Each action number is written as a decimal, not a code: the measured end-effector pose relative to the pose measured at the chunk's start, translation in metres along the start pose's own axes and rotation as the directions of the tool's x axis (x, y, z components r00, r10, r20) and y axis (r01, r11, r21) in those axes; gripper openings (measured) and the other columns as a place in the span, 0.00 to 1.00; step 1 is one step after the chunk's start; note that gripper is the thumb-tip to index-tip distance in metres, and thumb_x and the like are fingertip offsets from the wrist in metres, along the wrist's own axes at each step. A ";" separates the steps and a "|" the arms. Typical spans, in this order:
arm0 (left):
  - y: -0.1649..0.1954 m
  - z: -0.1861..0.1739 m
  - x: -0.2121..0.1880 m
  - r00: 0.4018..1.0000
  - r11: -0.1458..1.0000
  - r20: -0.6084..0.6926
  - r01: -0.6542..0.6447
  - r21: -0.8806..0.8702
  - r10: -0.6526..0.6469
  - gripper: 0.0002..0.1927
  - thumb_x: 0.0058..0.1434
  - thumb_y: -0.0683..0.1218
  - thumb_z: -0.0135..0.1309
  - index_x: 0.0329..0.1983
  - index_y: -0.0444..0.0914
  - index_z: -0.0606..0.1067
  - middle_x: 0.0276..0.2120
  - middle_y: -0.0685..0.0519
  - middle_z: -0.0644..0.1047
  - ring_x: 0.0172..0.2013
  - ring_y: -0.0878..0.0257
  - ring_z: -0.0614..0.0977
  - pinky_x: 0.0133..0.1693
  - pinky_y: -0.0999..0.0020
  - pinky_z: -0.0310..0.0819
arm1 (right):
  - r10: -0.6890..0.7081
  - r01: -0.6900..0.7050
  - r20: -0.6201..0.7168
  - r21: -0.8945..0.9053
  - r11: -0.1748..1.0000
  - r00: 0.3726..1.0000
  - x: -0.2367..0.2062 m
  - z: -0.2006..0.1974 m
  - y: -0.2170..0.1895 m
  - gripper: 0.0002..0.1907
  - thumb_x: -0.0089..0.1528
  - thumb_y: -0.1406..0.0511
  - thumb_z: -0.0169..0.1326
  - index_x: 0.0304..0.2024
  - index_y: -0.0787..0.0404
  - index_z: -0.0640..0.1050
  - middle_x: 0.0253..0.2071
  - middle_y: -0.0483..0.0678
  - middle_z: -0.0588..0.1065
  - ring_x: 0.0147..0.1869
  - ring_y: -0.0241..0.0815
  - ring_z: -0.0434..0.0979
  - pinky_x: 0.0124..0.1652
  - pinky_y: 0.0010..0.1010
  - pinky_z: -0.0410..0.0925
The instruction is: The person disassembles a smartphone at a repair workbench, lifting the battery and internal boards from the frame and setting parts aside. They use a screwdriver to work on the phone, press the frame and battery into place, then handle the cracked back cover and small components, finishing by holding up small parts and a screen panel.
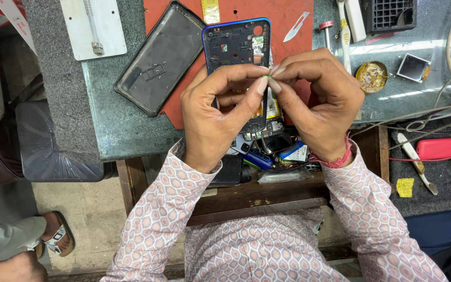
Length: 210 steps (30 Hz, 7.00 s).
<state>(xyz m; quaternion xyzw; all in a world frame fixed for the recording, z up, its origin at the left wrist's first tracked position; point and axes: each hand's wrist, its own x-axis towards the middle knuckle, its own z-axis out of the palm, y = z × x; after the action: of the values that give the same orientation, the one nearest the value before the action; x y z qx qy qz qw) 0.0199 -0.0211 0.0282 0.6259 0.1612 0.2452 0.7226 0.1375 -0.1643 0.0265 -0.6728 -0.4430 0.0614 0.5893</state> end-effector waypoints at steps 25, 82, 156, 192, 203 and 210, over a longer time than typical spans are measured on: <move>0.003 -0.001 0.005 0.999 0.996 -0.020 -0.048 0.074 0.050 0.06 0.69 0.39 0.62 0.48 0.33 0.81 0.46 0.53 0.80 0.43 0.69 0.85 0.45 0.75 0.85 | -0.016 0.022 0.040 -0.159 0.987 0.999 0.016 -0.005 -0.013 0.06 0.68 0.76 0.66 0.44 0.69 0.80 0.46 0.52 0.78 0.50 0.41 0.80 0.49 0.26 0.71; 0.031 -0.004 0.000 0.967 0.905 0.253 0.071 -0.419 0.041 0.38 0.69 0.41 0.60 0.73 0.41 0.49 0.68 0.38 0.68 0.63 0.57 0.77 0.63 0.60 0.80 | 0.351 -0.310 -0.191 0.214 0.926 0.917 0.013 0.005 -0.051 0.02 0.71 0.77 0.57 0.45 0.72 0.79 0.46 0.51 0.78 0.44 0.33 0.79 0.44 0.21 0.73; 0.019 -0.021 0.004 0.912 0.934 0.409 0.118 -0.337 0.033 0.45 0.61 0.36 0.72 0.76 0.36 0.59 0.72 0.46 0.67 0.67 0.58 0.76 0.71 0.60 0.75 | 0.124 -0.081 0.069 -0.443 0.893 0.990 0.027 -0.022 -0.065 0.07 0.67 0.74 0.63 0.48 0.67 0.81 0.43 0.50 0.81 0.42 0.37 0.83 0.42 0.25 0.73; 0.032 -0.125 -0.132 0.927 0.862 -0.353 -0.075 -0.502 -0.125 0.59 0.51 0.59 0.74 0.75 0.29 0.54 0.65 0.37 0.69 0.64 0.39 0.75 0.64 0.47 0.73 | -0.247 0.528 0.625 -0.315 0.789 0.741 0.128 0.084 -0.057 0.16 0.61 0.75 0.60 0.52 0.66 0.78 0.52 0.55 0.73 0.57 0.60 0.72 0.53 0.46 0.67; 0.024 -0.097 -0.110 0.960 0.841 -0.224 0.021 -0.541 -0.168 0.57 0.49 0.58 0.76 0.74 0.31 0.58 0.65 0.39 0.70 0.65 0.43 0.76 0.66 0.46 0.72 | 0.435 -0.301 0.016 -0.700 0.648 0.900 0.046 0.009 -0.106 0.14 0.70 0.60 0.58 0.46 0.66 0.74 0.25 0.53 0.79 0.25 0.44 0.80 0.27 0.32 0.66; 0.015 -0.088 -0.102 0.972 0.837 -0.183 0.026 -0.547 -0.149 0.55 0.51 0.56 0.75 0.75 0.32 0.59 0.66 0.40 0.70 0.65 0.45 0.75 0.67 0.45 0.72 | 0.735 -0.738 -0.069 -0.063 0.672 0.675 -0.019 0.017 -0.087 0.24 0.65 0.65 0.58 0.58 0.65 0.63 0.32 0.56 0.82 0.32 0.40 0.84 0.30 0.26 0.74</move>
<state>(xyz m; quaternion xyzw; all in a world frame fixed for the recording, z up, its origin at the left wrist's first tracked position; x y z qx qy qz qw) -0.1142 -0.0043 0.0206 0.3578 0.1924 0.3143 0.8580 0.0700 -0.1721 0.0868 -0.8199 -0.1254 0.2617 0.4935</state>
